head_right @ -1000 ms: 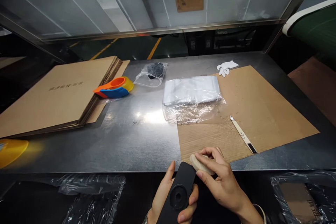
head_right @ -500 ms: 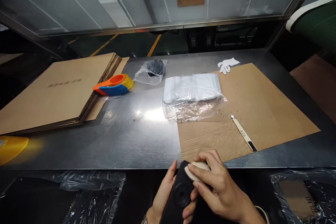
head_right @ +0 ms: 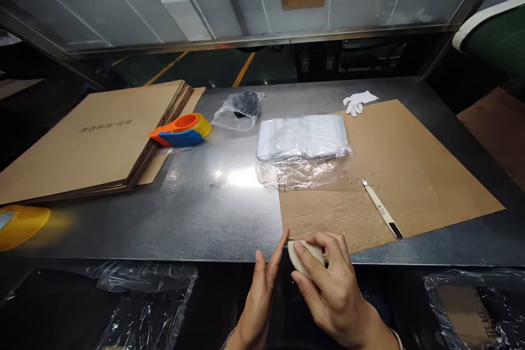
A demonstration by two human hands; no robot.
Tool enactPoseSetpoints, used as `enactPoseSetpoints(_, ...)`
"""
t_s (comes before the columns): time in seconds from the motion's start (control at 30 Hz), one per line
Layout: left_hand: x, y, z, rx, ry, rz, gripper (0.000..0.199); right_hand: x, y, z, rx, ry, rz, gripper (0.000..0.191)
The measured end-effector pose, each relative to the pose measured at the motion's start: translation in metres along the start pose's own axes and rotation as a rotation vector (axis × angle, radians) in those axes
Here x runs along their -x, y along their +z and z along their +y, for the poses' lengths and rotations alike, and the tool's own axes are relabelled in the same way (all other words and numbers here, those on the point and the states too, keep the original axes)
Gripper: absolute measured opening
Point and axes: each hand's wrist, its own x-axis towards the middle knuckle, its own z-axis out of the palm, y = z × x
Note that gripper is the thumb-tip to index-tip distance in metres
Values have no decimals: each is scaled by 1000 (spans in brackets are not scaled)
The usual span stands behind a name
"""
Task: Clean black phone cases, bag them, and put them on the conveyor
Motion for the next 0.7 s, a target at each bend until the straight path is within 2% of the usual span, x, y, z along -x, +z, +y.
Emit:
enactPoseSetpoints(0.1,-5,2,2,70,6,57,56,1,7,-7,23,4,-88,47)
enactPoseSetpoints(0.2,-13,1,6,240,-66,91,59,10,24,-16,-9,-78,-115,40)
enactPoseSetpoints(0.33,-23,-1,12,605,-208,-34,69,28,44,-22,-90,-165,-60,37)
enactPoseSetpoints(0.4,-25,-1,14,707,-217,-74,64,33,44,-19,-127,-151,-38,40)
enactPoseSetpoints(0.53,-22,1,17,856,-159,-105,50,29,29,-9,-142,-46,1,47)
enactPoseSetpoints(0.6,-23,4,18,892,-127,-60,44,26,26,-7,-139,-30,-12,47)
enactPoseSetpoints(0.7,-26,5,19,868,-76,92,31,29,33,-9,-163,-123,7,41)
